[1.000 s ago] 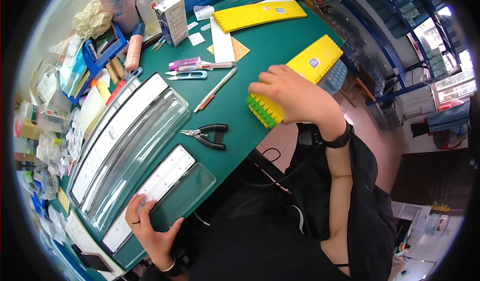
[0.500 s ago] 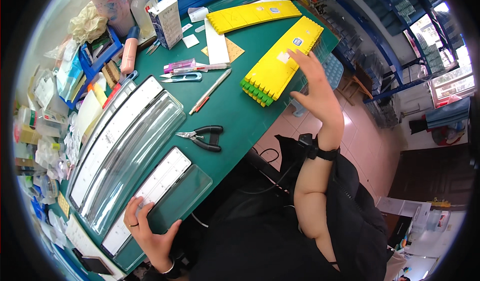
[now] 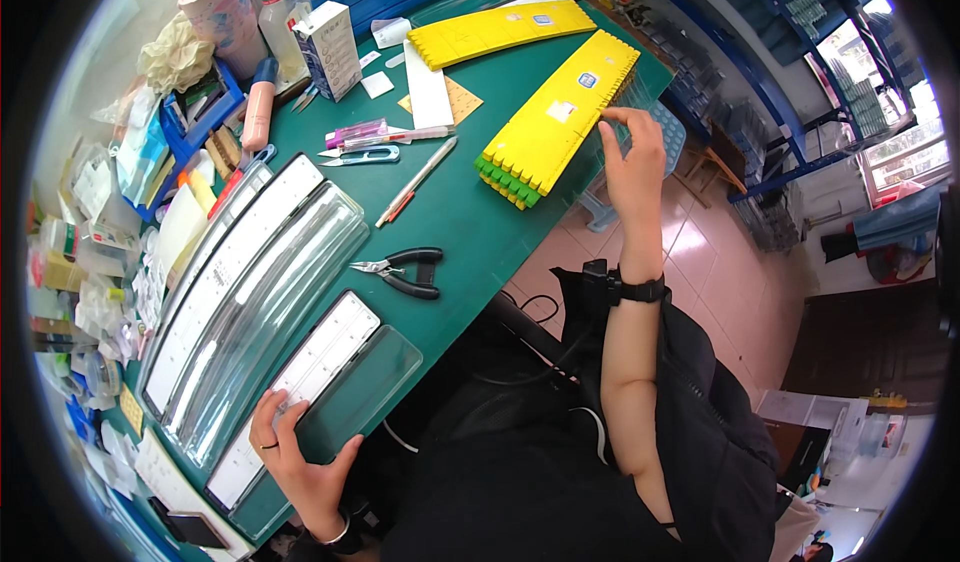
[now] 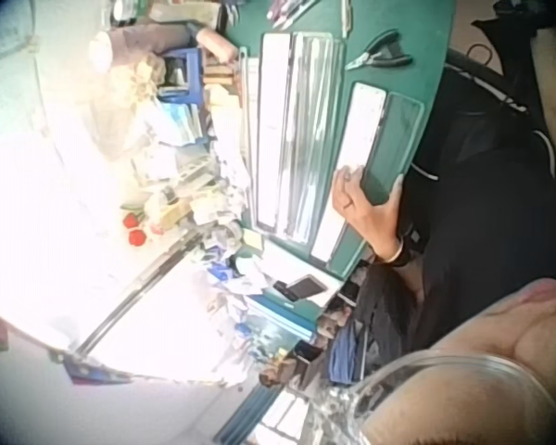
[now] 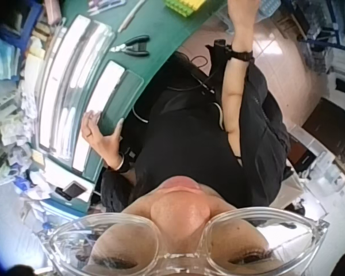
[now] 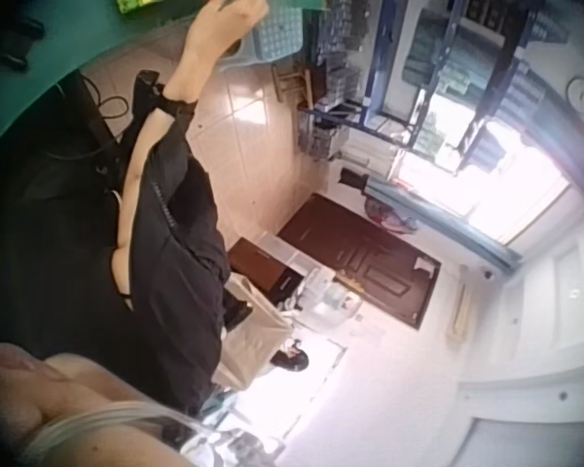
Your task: The person is assembling small components, using pliers to cut parts from a strip and sorting pieces into a tray.
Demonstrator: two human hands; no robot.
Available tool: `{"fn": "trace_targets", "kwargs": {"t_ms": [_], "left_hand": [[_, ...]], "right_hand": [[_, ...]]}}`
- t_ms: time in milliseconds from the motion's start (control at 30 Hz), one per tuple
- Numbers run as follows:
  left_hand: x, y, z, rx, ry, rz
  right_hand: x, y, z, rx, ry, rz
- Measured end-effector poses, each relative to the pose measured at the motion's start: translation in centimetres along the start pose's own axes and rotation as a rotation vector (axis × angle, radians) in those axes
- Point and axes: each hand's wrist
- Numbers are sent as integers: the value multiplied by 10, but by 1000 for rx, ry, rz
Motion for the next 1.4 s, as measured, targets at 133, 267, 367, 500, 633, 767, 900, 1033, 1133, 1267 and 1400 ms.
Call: {"fn": "trace_targets", "kwargs": {"t_ms": [133, 267, 367, 500, 633, 767, 900, 1033, 1133, 1267, 1400], "left_hand": [[1, 0, 0, -8, -8, -1], [-1, 1, 2, -2, -4, 0], [-1, 1, 1, -7, 4, 6], [-2, -3, 2, -16, 23, 1], [-5, -29, 14, 198, 49, -67], [-45, -47, 66, 489, 155, -373], [-88, -9, 103, 800, 116, -756], [-133, 37, 139, 1067, 2, -837], [-159, 71, 163, 1197, -123, -762], [-168, 103, 180, 1331, -193, -720], [-166, 103, 184, 1376, -196, -723]], "right_hand": [[-3, 9, 14, 27, -17, 17], [-6, 9, 15, 1, 39, 3], [-3, 9, 19, -66, 169, -6], [-3, 7, 48, -120, 314, 106], [-42, 17, 120, -217, 363, 238], [-85, 19, 145, -429, 546, 62], [-97, 37, 167, -632, 617, -171], [-97, 57, 171, -654, 630, -190], [-97, 54, 167, -643, 599, -153], [-93, 37, 154, -525, 662, -225], [-75, 27, 152, -520, 604, -194]]}}
Point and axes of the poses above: each hand's wrist, its own x-axis away from the middle knuckle, its own y-axis out of the palm, z = x × y, and after that the axes turned 2 degrees about -x, right-handed
